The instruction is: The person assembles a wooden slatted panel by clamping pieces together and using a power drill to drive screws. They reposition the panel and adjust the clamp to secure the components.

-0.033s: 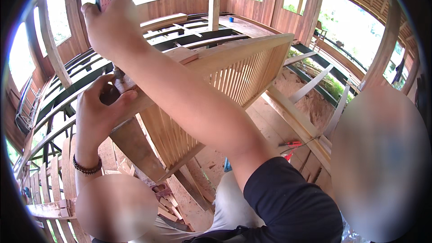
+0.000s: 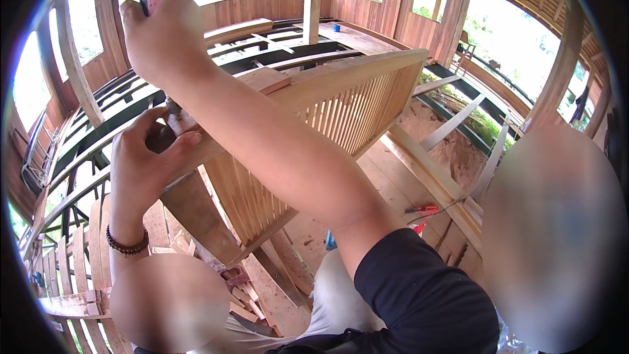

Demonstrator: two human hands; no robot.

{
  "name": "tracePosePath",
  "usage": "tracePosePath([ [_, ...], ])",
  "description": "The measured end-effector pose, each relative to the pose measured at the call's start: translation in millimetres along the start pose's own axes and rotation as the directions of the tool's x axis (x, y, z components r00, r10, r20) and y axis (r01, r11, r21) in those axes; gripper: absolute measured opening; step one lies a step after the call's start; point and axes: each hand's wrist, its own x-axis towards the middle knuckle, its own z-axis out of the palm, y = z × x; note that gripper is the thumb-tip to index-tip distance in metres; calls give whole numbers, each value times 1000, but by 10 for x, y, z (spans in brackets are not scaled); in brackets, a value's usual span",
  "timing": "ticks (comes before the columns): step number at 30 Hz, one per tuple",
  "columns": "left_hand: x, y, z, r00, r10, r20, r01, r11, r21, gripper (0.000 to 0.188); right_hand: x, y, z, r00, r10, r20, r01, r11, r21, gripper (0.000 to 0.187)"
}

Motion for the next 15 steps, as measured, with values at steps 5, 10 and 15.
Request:
tracePosePath([
  [5, 18, -143, -120, 994, 86, -73, -87, 996, -13, 56, 282, 39, -88, 814, 181, 552, -455, 790, 411, 27],
  [10, 68, 63, -89, 997, 48, 53, -47, 999, -15, 63, 428, 79, -491, 525, 194, 829, -774, 515, 370, 31],
  [15, 57, -89, -141, 997, 76, -25, -75, 996, 52, 61, 198, -298, -131, 935, 271, 228, -253, 962, -106, 23],
])
